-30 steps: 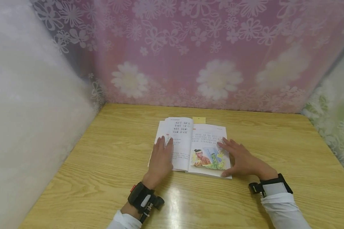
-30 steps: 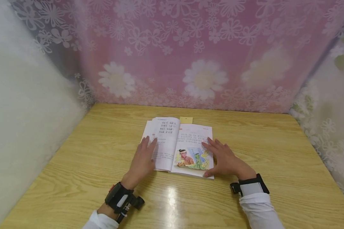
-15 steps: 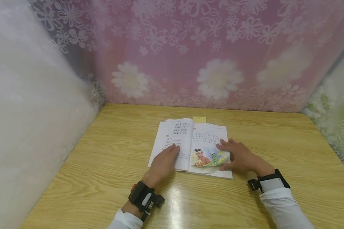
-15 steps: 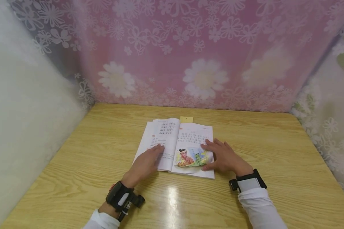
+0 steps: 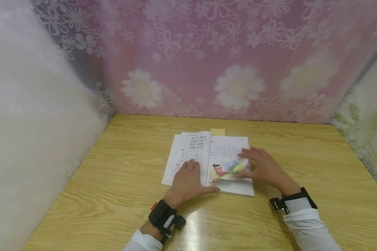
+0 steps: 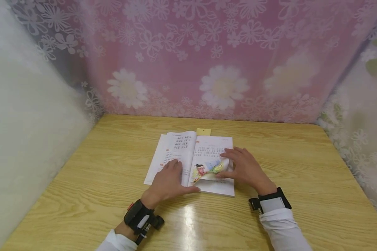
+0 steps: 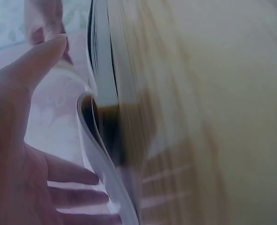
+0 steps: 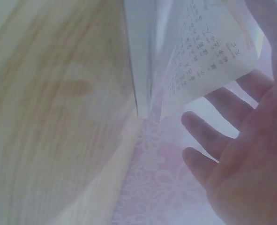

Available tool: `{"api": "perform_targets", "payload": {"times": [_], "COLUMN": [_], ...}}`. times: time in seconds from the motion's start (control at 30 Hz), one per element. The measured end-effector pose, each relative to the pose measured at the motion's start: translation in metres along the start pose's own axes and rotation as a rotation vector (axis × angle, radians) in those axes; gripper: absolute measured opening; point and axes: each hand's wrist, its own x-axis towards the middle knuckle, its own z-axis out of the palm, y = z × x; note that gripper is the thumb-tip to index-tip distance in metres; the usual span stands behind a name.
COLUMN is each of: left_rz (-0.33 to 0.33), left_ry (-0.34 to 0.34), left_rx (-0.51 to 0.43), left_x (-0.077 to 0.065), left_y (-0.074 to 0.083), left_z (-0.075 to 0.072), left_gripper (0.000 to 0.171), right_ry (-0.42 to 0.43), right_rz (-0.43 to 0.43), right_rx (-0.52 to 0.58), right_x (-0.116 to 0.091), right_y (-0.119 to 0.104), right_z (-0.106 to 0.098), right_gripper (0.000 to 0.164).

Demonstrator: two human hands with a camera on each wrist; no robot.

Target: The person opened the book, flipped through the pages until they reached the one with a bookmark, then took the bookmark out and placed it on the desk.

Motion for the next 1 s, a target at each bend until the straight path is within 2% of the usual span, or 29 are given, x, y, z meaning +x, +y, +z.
{"api": "perform_targets", "payload": {"times": [0.23,0.37,0.47,0.73,0.87,1.0], "left_rz": [-0.113,-0.151,-0.164,-0.153,-0.155,-0.184], "left_ry": [-0.023,-0.032,-0.021,0.006,0.029,0.072], "left_rx": [0.07,0.103,0.095,0.01,-0.086,-0.18], "left_x": [0.002,0.003,0.003,0.002,-0.001,-0.004], "left_y": [0.016,0.021,0.021,0.012,0.009,0.006], "left_z": [0.0,-0.001,-0.001,-0.002,-0.006,-0.009], "left_gripper": [0.107,0.096,0.084,0.059,0.066,0.077], "right_ry": [0.075,0.105,0.122,0.149,0.1,0.036], "right_rz": [-0.03,-0.04,-0.048,-0.01,0.027,0.049], "right_rx": [-0.008,-0.017,-0.012,0.057,0.054,0.028], "right_x": [0.005,0.006,0.006,0.0,-0.003,-0.006], "right_y": [-0.014,-0.02,-0.02,-0.018,-0.016,-0.012], "right_z": [-0.007,-0.009,-0.008,-0.009,-0.007,-0.003], "right_gripper": [0.078,0.077,0.08,0.095,0.097,0.098]}}
